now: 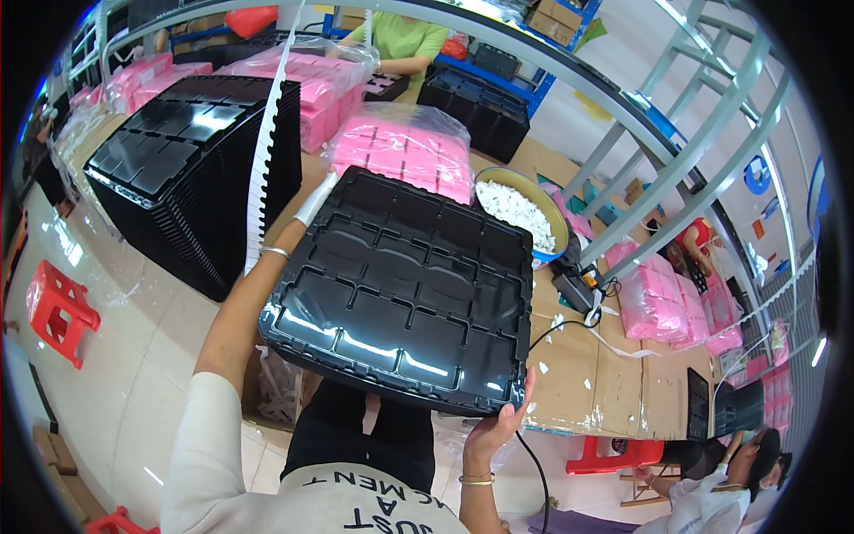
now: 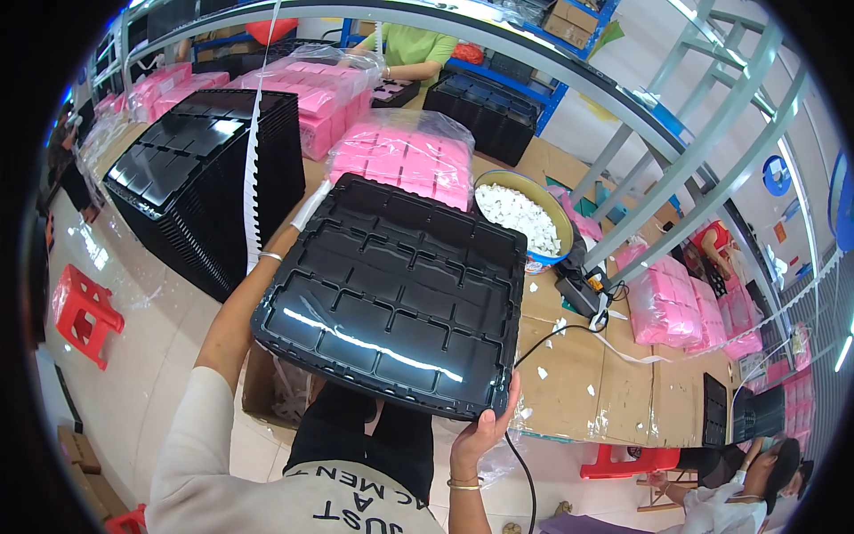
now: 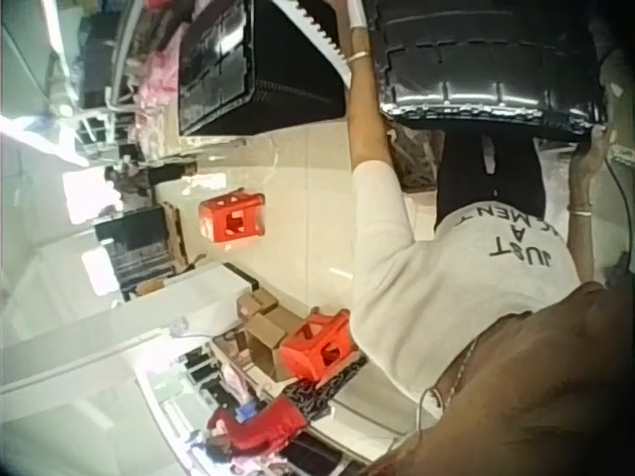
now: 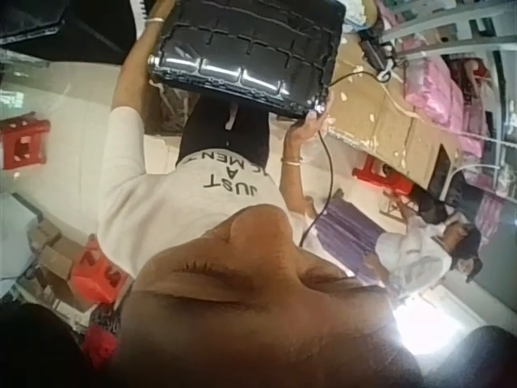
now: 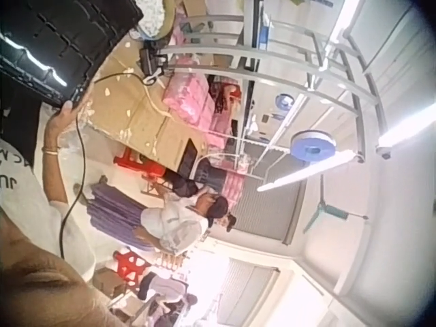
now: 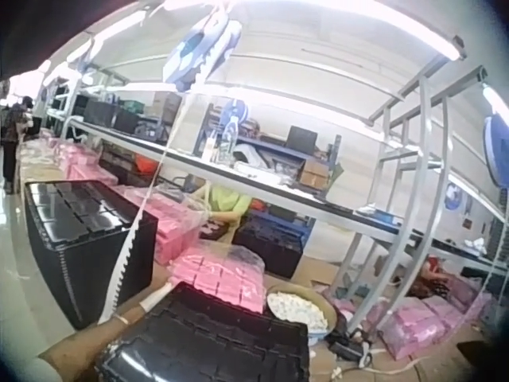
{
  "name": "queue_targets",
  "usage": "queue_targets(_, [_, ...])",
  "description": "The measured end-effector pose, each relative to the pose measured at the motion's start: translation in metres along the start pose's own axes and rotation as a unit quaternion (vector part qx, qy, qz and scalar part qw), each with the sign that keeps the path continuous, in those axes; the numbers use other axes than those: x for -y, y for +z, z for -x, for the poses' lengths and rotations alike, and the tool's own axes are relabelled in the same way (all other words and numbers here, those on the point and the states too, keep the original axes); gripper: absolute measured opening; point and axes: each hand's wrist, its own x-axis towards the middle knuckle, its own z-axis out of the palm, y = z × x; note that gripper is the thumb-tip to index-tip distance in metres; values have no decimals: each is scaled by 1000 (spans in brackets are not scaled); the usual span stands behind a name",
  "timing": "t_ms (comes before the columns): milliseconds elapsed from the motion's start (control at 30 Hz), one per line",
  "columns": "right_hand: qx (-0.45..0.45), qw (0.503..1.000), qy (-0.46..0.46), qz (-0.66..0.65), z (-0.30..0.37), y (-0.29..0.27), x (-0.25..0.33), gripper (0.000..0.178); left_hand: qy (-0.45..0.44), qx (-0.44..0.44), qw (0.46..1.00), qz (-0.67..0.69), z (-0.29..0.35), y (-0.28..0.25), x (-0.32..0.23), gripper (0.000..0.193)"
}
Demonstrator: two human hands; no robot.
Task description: The person peels adhesive pads from a strip and sticks them onto a black plastic tray by hand, places a pink foam insert inside, and repeats applying adhesive pads onto another tray.
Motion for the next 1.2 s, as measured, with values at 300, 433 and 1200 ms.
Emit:
queue_targets(300, [20,999,25,-5,-4,-2,-11,82,-87,-53,993,56,101,-48,39,54])
queue_targets(433, [10,981,-89,174,0,21,15,72,118,-183,941,-260,212,-64,49,40])
queue_targets(1200, [536,837,68,87,116,96,-38,22,46,-291,776,-557,199,-103,50,41])
